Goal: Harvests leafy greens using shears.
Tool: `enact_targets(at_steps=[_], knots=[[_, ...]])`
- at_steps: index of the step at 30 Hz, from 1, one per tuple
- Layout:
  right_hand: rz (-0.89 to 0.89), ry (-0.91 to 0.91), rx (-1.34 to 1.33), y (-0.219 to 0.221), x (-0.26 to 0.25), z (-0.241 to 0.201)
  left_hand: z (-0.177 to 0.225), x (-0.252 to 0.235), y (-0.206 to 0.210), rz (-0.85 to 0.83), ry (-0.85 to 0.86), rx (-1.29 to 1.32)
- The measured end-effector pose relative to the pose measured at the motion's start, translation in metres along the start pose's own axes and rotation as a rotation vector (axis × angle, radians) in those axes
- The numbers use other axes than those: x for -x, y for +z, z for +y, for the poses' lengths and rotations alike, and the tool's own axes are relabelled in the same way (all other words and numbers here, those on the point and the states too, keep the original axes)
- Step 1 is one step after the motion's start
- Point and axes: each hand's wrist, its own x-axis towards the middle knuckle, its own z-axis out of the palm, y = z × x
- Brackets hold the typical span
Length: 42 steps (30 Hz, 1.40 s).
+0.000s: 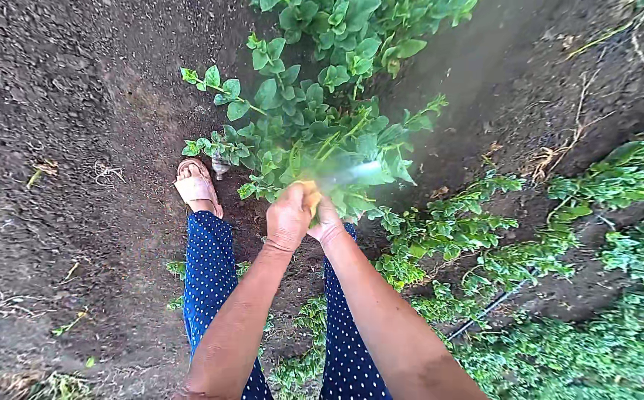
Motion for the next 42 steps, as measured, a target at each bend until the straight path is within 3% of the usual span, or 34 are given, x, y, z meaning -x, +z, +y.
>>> enact_targets(at_steps=[8,13,15,19,22,26,30,42], knots=[[0.018,-0.078,-0.237,-0.014,0.012,-0.009,0.006,0.017,0.032,0.148,0.214,-0.015],[0.066,-0.091,-0.212,-0.033,0.015,-0.022,0.016,0.02,0.032,0.073,0.35,0.012],[0.111,-0.098,-0.071,-0.035,0.02,-0.031,0.015,0.016,0.012,-0.101,0.228,0.042],[0.102,-0.065,0.087,-0.055,0.019,-0.046,-0.01,-0.035,-0.036,-0.66,-0.442,0.108],[0.078,-0.026,0.052,-0.066,0.018,-0.046,-0.033,-0.08,-0.042,-0.907,-0.738,0.162],[0.091,-0.009,0.024,-0.07,0.019,-0.046,-0.021,-0.129,-0.044,-1.034,-0.819,0.064],[0.032,-0.006,0.047,-0.077,0.016,-0.047,-0.012,-0.155,-0.033,-1.009,-0.894,-0.038],[0.013,-0.031,0.09,-0.079,0.016,-0.047,0.002,-0.167,-0.006,-0.986,-0.861,-0.098]])
